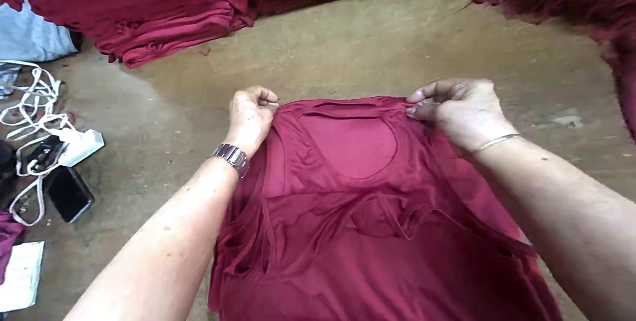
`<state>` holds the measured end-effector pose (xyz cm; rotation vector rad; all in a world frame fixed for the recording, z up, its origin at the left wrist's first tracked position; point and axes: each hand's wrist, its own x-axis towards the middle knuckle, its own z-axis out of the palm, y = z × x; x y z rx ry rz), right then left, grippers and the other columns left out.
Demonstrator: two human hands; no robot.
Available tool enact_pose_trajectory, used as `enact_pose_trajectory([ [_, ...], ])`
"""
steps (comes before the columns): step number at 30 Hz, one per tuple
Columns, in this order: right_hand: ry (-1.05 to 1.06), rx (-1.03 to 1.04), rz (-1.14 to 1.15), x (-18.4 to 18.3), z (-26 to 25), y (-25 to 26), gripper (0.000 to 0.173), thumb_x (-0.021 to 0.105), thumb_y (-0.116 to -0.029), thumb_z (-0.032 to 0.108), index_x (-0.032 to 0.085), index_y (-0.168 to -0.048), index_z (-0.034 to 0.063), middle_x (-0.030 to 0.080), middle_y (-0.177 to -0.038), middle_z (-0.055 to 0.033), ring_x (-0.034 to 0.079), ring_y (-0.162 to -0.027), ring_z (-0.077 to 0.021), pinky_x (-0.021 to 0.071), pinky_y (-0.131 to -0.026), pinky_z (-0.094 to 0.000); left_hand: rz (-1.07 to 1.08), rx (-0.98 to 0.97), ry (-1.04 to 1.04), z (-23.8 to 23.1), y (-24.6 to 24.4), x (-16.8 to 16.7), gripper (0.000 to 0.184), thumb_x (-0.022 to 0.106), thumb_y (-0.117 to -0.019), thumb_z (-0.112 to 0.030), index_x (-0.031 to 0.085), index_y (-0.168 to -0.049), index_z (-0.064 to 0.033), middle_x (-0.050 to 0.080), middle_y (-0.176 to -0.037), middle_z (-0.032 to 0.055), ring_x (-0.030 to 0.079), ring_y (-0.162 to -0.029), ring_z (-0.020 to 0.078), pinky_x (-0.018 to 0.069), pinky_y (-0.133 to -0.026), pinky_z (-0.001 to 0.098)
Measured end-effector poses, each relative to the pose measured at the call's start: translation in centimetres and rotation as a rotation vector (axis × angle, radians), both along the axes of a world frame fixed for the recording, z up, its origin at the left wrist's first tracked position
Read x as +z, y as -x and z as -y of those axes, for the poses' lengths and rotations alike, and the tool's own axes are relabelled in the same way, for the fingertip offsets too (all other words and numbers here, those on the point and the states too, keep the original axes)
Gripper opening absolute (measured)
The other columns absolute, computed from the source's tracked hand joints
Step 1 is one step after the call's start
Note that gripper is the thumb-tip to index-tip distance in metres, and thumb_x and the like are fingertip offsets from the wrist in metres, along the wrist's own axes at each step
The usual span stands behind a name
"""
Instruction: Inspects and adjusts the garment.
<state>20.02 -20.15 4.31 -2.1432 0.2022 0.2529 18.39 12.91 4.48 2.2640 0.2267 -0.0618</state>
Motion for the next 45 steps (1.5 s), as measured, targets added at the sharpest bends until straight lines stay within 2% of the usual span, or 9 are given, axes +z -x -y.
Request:
enact_pose_trajectory([
  [4,-0.435,-0.135,-0.052,-0.9,1.3,0.5,0.025,0.067,-0.0846,-0.01,0.068,-0.102,0.0076,0.07,-0.088,-0.0025,0.066,-0.071,-0.009,0.0588,-0.063,-0.0252,0.043,0.001,0.285,0.2,1.4,-0.7,0.03,0.081,-0.0786,0.004,0.069,-0.106,-0.0014,0.073,-0.103,0.0093,0.072,-0.09,0.0132,0.061,-0.083,0.0299],
  [7,-1.017,0.014,0.029,-4.3,4.0,0.1,0.029,0.058,-0.0924,-0.006,0.069,-0.118,0.0027,0.073,-0.11,-0.009,0.071,-0.101,-0.0174,0.0603,-0.089,-0.0329,0.089,0.131,0.687,0.8,1.6,-0.4,0.04,0.075,-0.0772,0.015,0.067,-0.115,0.0019,0.069,-0.113,0.0124,0.07,-0.102,0.0193,0.0601,-0.089,0.0343],
  [10,-1.199,-0.321,-0.003,-2.0,1.7,1.3,0.031,0.04,-0.0963,-0.006,0.062,-0.114,0.0058,0.071,-0.113,-0.0106,0.069,-0.111,-0.0247,0.0552,-0.101,-0.0436,0.179,0.276,0.962,1.1,0.9,0.0,0.035,0.065,-0.085,0.016,0.065,-0.116,0.0001,0.07,-0.108,0.0095,0.069,-0.096,0.0176,0.0594,-0.084,0.0326],
  [18,-1.116,-0.518,0.0,-3.7,1.0,2.3,0.024,0.046,-0.0953,-0.01,0.062,-0.109,0.0023,0.069,-0.103,-0.0097,0.069,-0.1,-0.0203,0.0568,-0.097,-0.038,0.106,0.188,0.466,0.5,0.6,-3.4,0.037,0.075,-0.0729,0.015,0.071,-0.108,0.0012,0.072,-0.106,0.0122,0.07,-0.095,0.016,0.0589,-0.084,0.0306],
  [24,-1.149,-0.518,0.063,-3.2,1.5,2.2,0.025,0.045,-0.0957,-0.009,0.063,-0.107,0.0035,0.072,-0.101,-0.0084,0.071,-0.101,-0.0191,0.0577,-0.096,-0.0363,0.162,0.28,0.662,0.9,0.5,-1.9,0.037,0.063,-0.076,0.018,0.069,-0.109,0.0012,0.069,-0.105,0.0123,0.067,-0.093,0.0181,0.057,-0.08,0.0326],
  [33,-0.437,-0.345,-0.271,-0.7,1.8,1.8,0.013,0.073,-0.0913,0.02,0.072,-0.096,0.0078,0.073,-0.081,-0.0023,0.069,-0.065,-0.0101,0.0587,-0.058,-0.0271,-0.327,0.266,0.259,0.9,3.5,0.6,0.029,0.076,-0.0933,-0.033,0.073,-0.095,-0.0046,0.07,-0.078,0.0041,0.064,-0.064,0.0105,0.0542,-0.061,0.0288],
  [39,-0.726,-0.355,-0.245,-0.5,1.6,1.5,0.006,0.062,-0.0942,0.005,0.066,-0.097,0.0084,0.071,-0.09,-0.0026,0.069,-0.079,-0.009,0.0593,-0.072,-0.027,0.005,-0.011,-0.436,1.9,3.3,1.6,0.023,0.063,-0.0996,-0.025,0.071,-0.096,-0.0038,0.07,-0.087,0.015,0.069,-0.083,0.0322,0.0538,-0.077,0.0565],
  [43,-0.894,-0.447,-0.233,-1.4,2.0,1.3,0.014,0.052,-0.0951,-0.003,0.059,-0.102,0.0065,0.068,-0.091,-0.0053,0.069,-0.082,-0.0133,0.061,-0.079,-0.0324,-0.187,0.032,-0.323,2.2,2.9,2.3,0.048,0.063,-0.0988,-0.049,0.07,-0.097,-0.0018,0.072,-0.087,0.0148,0.072,-0.079,0.0295,0.0586,-0.077,0.0541],
  [45,-0.6,-0.407,-0.147,-1.4,1.9,1.2,0.017,0.057,-0.0915,-0.003,0.06,-0.104,0.0087,0.066,-0.09,-0.0003,0.065,-0.078,-0.0087,0.0586,-0.075,-0.0289,-0.268,0.098,-0.187,1.9,2.6,1.6,0.051,0.071,-0.0933,-0.053,0.069,-0.097,-0.0017,0.072,-0.086,0.0148,0.073,-0.075,0.0282,0.0618,-0.074,0.0522],
])
